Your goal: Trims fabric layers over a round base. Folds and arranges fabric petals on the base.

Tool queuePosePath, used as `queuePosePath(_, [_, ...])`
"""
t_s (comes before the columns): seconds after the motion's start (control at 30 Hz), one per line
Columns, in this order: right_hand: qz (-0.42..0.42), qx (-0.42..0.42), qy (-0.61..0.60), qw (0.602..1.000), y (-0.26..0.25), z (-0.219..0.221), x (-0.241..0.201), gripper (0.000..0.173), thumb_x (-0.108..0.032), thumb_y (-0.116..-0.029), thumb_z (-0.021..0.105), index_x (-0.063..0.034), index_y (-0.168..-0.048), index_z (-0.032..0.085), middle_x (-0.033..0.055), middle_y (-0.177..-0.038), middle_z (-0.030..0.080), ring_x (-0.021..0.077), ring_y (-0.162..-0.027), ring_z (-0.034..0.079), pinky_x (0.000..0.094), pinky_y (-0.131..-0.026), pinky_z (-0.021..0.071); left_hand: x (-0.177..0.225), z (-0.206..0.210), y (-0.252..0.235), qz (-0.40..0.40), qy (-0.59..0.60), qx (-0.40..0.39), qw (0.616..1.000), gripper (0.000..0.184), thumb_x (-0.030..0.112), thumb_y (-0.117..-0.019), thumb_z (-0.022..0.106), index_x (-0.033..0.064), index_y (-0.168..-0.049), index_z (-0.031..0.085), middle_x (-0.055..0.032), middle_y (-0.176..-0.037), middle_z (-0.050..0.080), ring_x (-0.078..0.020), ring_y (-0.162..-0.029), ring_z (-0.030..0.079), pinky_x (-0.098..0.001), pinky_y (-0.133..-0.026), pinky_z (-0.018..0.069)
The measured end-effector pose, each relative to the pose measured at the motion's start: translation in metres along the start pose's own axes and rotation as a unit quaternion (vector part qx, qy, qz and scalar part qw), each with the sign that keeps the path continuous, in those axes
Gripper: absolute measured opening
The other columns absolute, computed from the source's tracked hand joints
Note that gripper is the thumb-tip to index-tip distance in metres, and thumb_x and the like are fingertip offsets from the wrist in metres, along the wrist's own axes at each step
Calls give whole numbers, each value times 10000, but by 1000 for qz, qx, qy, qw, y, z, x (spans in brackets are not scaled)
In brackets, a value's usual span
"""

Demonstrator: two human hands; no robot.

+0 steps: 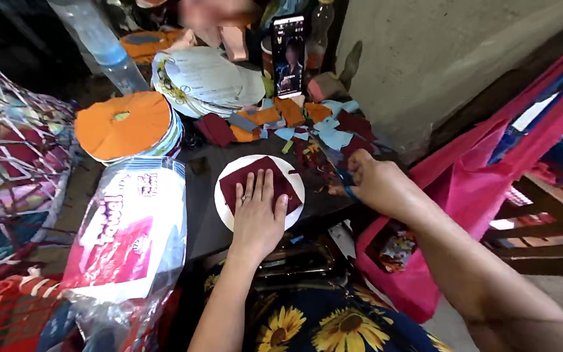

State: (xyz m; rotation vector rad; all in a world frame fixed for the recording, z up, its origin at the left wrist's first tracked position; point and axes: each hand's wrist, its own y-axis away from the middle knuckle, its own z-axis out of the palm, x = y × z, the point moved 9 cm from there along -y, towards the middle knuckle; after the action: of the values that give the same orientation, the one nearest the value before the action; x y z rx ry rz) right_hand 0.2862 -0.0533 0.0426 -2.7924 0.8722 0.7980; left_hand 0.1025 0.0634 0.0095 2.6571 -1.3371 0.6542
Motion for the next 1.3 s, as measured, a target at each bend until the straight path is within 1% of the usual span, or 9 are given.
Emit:
queuePosePath(0.13, [-43, 16, 46, 998, -33, 14, -10, 424, -230, -876, 837, 59, -1103, 624, 258, -1008, 631, 443, -922, 650, 626, -780, 534, 1, -14, 4, 26, 49, 38, 998, 598, 390, -1097, 277, 62, -1593, 341, -125, -1657, 318, -286, -1571, 182, -544, -1265, 86])
queuePosePath(0.27, [-52, -75, 46, 995, -60, 29, -11, 362, -267, -880, 831, 28, -963, 639, 195, -843, 616, 364, -790, 617, 571, -699, 506, 5, -25, 13, 67, 65, 90, 992, 533, 336, -1078, 396, 39, -1513, 473, -155, -1594, 419, -308, -1536, 286, -545, -1253, 166])
queuePosePath(0.4, [-78, -131, 69, 986, -58, 26, -17, 332, -218, -906, 802, 53, -1014, 643, 204, -922, 629, 354, -854, 622, 549, -770, 508, 14, -36, 37, 99, 22, 165, 981, 430, 276, -1038, 510, 34, -1376, 620, -156, -1485, 552, -335, -1443, 450, -556, -1196, 308])
queuePosePath(0.53, [-104, -96, 90, 986, -40, 18, -25, 242, -96, -974, 690, 99, -1112, 649, 289, -1086, 641, 445, -1011, 638, 626, -896, 496, 1, -37, 81, 98, -12, 282, 954, 321, 228, -1017, 541, 52, -1227, 708, -142, -1264, 694, -312, -1198, 633, -475, -986, 474])
queuePosePath(0.6, [-132, -21, 73, 988, -28, 14, -36, 211, -75, -1000, 639, 76, -1145, 668, 286, -1141, 645, 451, -1047, 646, 635, -917, 501, -7, -33, 101, 106, -44, 345, 932, 268, 240, -1018, 561, 81, -1142, 737, -118, -1101, 716, -272, -1047, 640, -402, -914, 469])
queuePosePath(0.7, [-227, 60, 9, 972, 3, 20, -63, 154, -75, -978, 654, 8, -1078, 737, 224, -1058, 689, 391, -955, 686, 597, -827, 546, -4, -16, 118, 142, -93, 371, 913, 180, 260, -995, 641, 133, -1059, 751, -72, -969, 698, -237, -940, 625, -357, -861, 451])
queuePosePath(0.8, [-292, 58, -20, 954, 19, 42, -78, 124, -137, -949, 694, -45, -1002, 758, 132, -940, 711, 271, -803, 691, 485, -715, 575, 7, -5, 115, 173, -138, 344, 912, 157, 223, -967, 688, 143, -1084, 756, -54, -972, 719, -225, -908, 648, -356, -831, 472])
queuePosePath(0.9, [-294, 56, 1, 954, 19, 58, -83, 127, -150, -941, 716, -38, -990, 752, 126, -889, 689, 263, -710, 654, 476, -632, 548, 19, -1, 108, 190, -175, 328, 909, 175, 104, -947, 662, 134, -1088, 763, -37, -949, 730, -207, -857, 652, -348, -786, 469])
queuePosePath(1.3, [-298, 72, 34, 951, 9, 76, -87, 81, -59, -910, 681, 15, -902, 711, 144, -797, 636, 299, -668, 653, 477, -569, 535, 18, -1, 99, 177, -192, 327, 908, 195, 65, -931, 644, 154, -1041, 779, -23, -919, 723, -197, -797, 635, -330, -724, 459])
